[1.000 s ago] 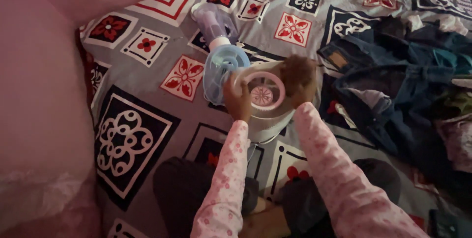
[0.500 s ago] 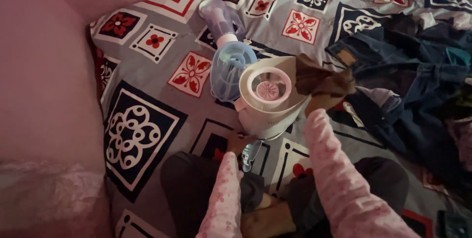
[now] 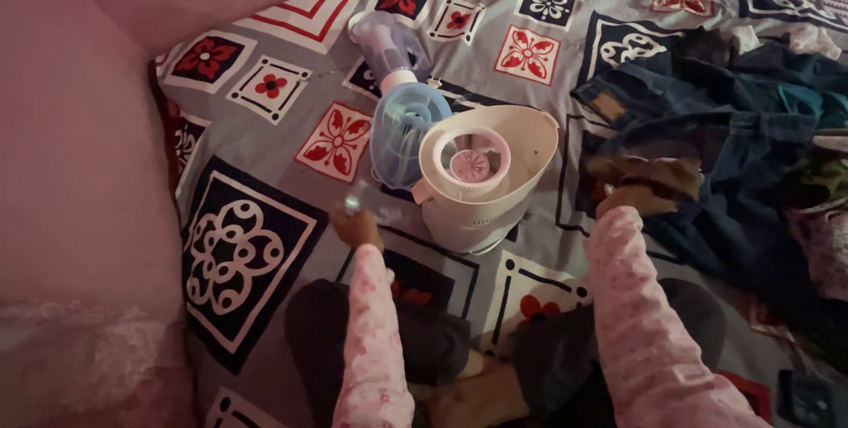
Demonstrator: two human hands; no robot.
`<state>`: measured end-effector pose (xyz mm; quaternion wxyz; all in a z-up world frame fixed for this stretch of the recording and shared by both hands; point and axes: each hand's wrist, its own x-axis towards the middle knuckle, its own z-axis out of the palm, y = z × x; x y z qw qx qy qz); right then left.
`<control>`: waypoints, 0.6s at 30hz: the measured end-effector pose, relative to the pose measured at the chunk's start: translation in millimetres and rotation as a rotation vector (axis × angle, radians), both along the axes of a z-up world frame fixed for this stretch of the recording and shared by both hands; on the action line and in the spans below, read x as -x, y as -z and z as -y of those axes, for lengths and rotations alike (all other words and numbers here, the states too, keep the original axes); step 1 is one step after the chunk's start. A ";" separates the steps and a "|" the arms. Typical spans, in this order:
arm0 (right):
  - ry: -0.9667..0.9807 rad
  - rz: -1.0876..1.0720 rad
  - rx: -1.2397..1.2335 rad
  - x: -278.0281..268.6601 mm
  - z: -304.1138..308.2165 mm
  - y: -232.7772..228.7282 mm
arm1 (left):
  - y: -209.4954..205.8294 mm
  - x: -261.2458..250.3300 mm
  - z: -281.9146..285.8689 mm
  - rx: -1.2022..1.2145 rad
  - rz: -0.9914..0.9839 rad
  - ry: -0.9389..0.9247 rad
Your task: The person washes a dark-colored cloth by hand in a small portable washing machine placed on a bed. They repeatedly submerge, agitate, and wring the cloth, then place it into the machine's lid compartment.
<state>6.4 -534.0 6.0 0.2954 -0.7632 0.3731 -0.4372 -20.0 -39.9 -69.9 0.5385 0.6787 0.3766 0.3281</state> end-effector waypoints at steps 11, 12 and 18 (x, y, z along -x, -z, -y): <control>-0.544 0.406 -0.028 -29.6 -97.1 -134.9 | -198.0 -57.6 152.9 -0.068 0.493 0.491; -0.660 0.381 0.015 -27.1 -114.9 -144.9 | -199.2 -58.0 172.4 0.021 0.442 0.572; -1.115 0.207 0.710 -13.9 -161.5 -157.0 | -188.8 -60.4 235.3 0.130 0.503 0.813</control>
